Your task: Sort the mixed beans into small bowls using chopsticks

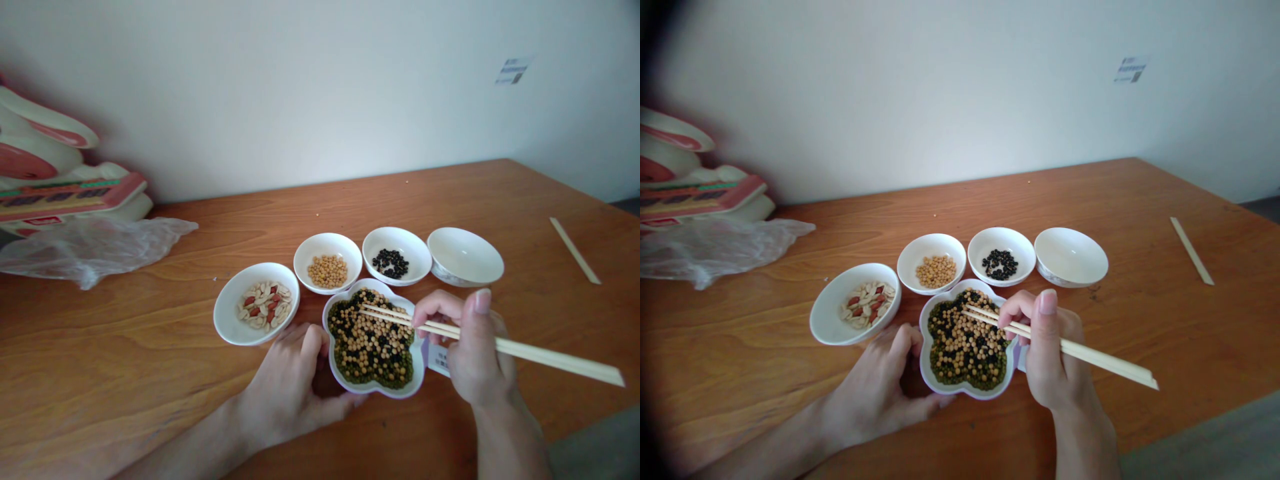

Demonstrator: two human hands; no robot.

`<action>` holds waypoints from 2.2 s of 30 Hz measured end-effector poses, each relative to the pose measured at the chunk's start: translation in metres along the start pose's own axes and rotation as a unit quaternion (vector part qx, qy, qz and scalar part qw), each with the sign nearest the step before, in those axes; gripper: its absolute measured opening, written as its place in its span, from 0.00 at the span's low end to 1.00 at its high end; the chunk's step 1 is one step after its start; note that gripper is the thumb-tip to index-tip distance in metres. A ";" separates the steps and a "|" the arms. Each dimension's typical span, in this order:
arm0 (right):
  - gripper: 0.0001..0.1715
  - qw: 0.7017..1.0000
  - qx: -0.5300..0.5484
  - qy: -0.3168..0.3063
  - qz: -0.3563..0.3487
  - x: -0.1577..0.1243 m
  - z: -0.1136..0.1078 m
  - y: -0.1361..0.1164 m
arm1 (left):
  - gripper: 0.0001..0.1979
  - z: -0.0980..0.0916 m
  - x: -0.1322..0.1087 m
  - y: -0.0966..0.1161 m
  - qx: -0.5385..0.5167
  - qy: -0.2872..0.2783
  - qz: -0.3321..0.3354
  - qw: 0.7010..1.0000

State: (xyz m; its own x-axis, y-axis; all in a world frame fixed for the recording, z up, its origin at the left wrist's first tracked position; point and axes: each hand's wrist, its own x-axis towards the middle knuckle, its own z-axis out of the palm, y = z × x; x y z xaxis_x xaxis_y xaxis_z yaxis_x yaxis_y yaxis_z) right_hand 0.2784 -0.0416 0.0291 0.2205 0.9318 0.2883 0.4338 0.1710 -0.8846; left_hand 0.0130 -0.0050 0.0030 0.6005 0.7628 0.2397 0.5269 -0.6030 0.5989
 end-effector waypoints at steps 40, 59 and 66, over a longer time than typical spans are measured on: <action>0.53 0.987 0.097 0.127 0.008 0.008 0.024 -0.013 | 0.26 0.000 -0.001 0.001 -0.005 -0.014 -0.012 1.000; 0.59 0.998 0.032 -0.017 0.053 0.003 -0.012 0.013 | 0.26 0.002 -0.002 0.000 0.013 -0.012 -0.011 1.000; 0.53 0.998 0.020 0.024 0.052 0.000 -0.002 0.006 | 0.26 0.002 -0.001 0.000 0.005 -0.007 -0.008 1.000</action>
State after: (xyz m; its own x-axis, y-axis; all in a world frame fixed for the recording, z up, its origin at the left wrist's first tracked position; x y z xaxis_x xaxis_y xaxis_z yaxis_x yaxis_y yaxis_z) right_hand 0.2828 -0.0409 0.0247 0.3052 0.9288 0.2101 0.3707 0.0874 -0.9246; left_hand 0.0130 -0.0064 0.0013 0.6000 0.7692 0.2198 0.5419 -0.5929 0.5956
